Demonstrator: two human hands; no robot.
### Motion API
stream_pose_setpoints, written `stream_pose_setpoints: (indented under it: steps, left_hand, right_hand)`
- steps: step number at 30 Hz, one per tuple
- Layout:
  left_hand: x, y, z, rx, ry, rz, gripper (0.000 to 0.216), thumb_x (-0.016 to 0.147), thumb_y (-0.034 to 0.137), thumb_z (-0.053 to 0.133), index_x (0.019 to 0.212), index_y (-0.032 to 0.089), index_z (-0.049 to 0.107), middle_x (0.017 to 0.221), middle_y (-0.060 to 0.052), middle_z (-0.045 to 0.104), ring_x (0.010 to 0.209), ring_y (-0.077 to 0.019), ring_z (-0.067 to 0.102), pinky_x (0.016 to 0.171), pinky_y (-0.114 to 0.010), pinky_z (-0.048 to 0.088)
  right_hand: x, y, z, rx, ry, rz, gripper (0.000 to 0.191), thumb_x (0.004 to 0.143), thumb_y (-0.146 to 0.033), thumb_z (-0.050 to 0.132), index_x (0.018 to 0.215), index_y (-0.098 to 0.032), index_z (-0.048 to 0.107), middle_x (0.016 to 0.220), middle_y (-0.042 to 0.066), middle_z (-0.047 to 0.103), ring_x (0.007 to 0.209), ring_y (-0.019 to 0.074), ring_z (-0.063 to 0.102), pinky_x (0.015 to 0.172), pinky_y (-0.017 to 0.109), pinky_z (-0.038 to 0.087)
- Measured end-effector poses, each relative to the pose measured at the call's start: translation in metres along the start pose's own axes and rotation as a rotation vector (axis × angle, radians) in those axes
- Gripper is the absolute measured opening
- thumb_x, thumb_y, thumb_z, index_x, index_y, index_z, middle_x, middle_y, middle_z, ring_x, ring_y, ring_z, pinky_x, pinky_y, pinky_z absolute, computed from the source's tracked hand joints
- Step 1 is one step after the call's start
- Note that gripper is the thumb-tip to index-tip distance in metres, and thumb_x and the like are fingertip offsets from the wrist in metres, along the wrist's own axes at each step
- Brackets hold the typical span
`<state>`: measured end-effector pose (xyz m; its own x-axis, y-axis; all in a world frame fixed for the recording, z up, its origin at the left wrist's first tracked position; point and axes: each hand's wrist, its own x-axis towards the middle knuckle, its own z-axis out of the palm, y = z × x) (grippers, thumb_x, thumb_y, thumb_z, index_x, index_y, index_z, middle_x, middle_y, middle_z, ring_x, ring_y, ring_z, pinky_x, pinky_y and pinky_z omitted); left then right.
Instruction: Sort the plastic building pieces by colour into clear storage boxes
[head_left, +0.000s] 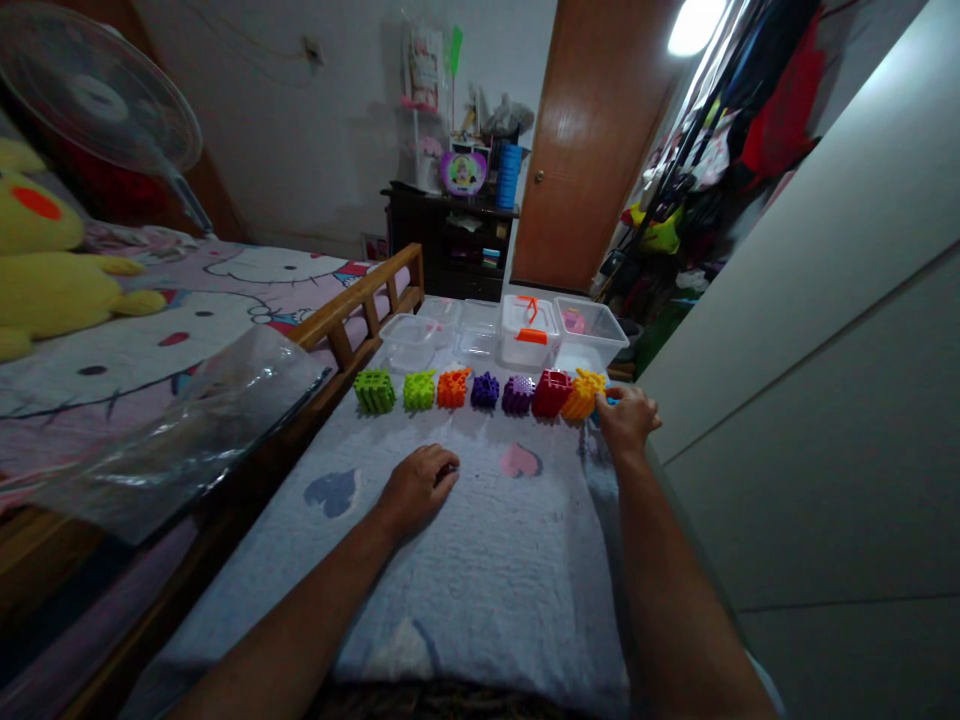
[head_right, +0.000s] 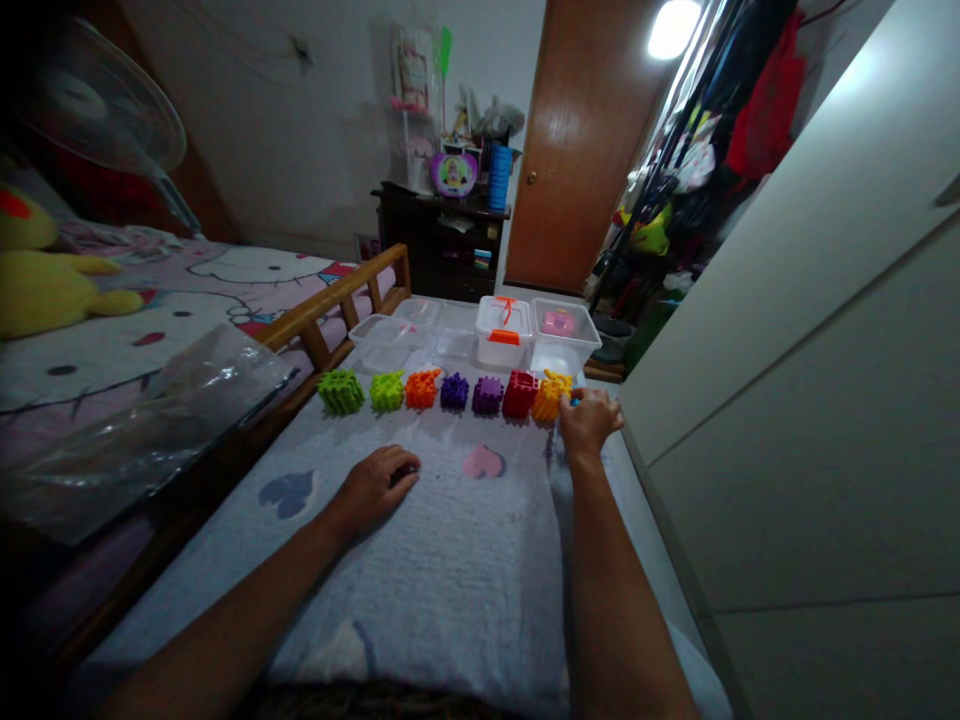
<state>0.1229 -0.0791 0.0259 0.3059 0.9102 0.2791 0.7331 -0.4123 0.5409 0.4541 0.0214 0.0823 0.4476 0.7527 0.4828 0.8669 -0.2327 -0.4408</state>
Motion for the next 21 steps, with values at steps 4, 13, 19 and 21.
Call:
stream_pose_setpoints:
  steps: [4, 13, 19, 21]
  left_hand:
    - [0.000, 0.001, 0.000, -0.010, -0.002, -0.003, 0.010, 0.085, 0.018, 0.055, 0.088, 0.018, 0.065, 0.086, -0.006, 0.064, 0.082, -0.0204, 0.060, 0.078, -0.033, 0.047]
    - [0.001, 0.003, -0.002, -0.010, 0.006, -0.002, 0.009, 0.083, 0.018, 0.055, 0.087, 0.018, 0.064, 0.085, -0.006, 0.065, 0.082, -0.0206, 0.060, 0.079, -0.034, 0.047]
    - [0.001, 0.002, -0.002, -0.018, 0.009, -0.002, 0.009, 0.082, 0.017, 0.055, 0.084, 0.019, 0.064, 0.083, -0.005, 0.064, 0.080, -0.0197, 0.059, 0.077, -0.033, 0.047]
    - [0.001, 0.002, -0.002, -0.017, 0.006, -0.002, 0.009, 0.083, 0.017, 0.055, 0.085, 0.019, 0.064, 0.083, -0.005, 0.064, 0.081, -0.0199, 0.059, 0.077, -0.033, 0.047]
  right_hand:
    - [0.000, -0.001, 0.002, -0.024, -0.021, -0.011, 0.024, 0.078, -0.036, 0.061, 0.085, -0.018, 0.075, 0.097, 0.014, 0.065, 0.094, 0.0315, 0.050, 0.087, 0.051, 0.035]
    - [-0.004, -0.005, 0.002, -0.020, -0.029, -0.025, 0.025, 0.079, -0.037, 0.060, 0.086, -0.017, 0.075, 0.099, 0.015, 0.065, 0.098, 0.0329, 0.049, 0.088, 0.052, 0.033]
    - [-0.010, -0.004, -0.012, 0.076, 0.047, -0.096, 0.025, 0.081, -0.034, 0.056, 0.089, -0.017, 0.073, 0.098, 0.014, 0.064, 0.100, 0.0322, 0.050, 0.091, 0.050, 0.035]
    - [-0.017, -0.008, -0.019, 0.157, 0.049, -0.191, 0.024, 0.083, -0.032, 0.054, 0.087, -0.016, 0.071, 0.094, 0.013, 0.064, 0.097, 0.0290, 0.052, 0.091, 0.046, 0.037]
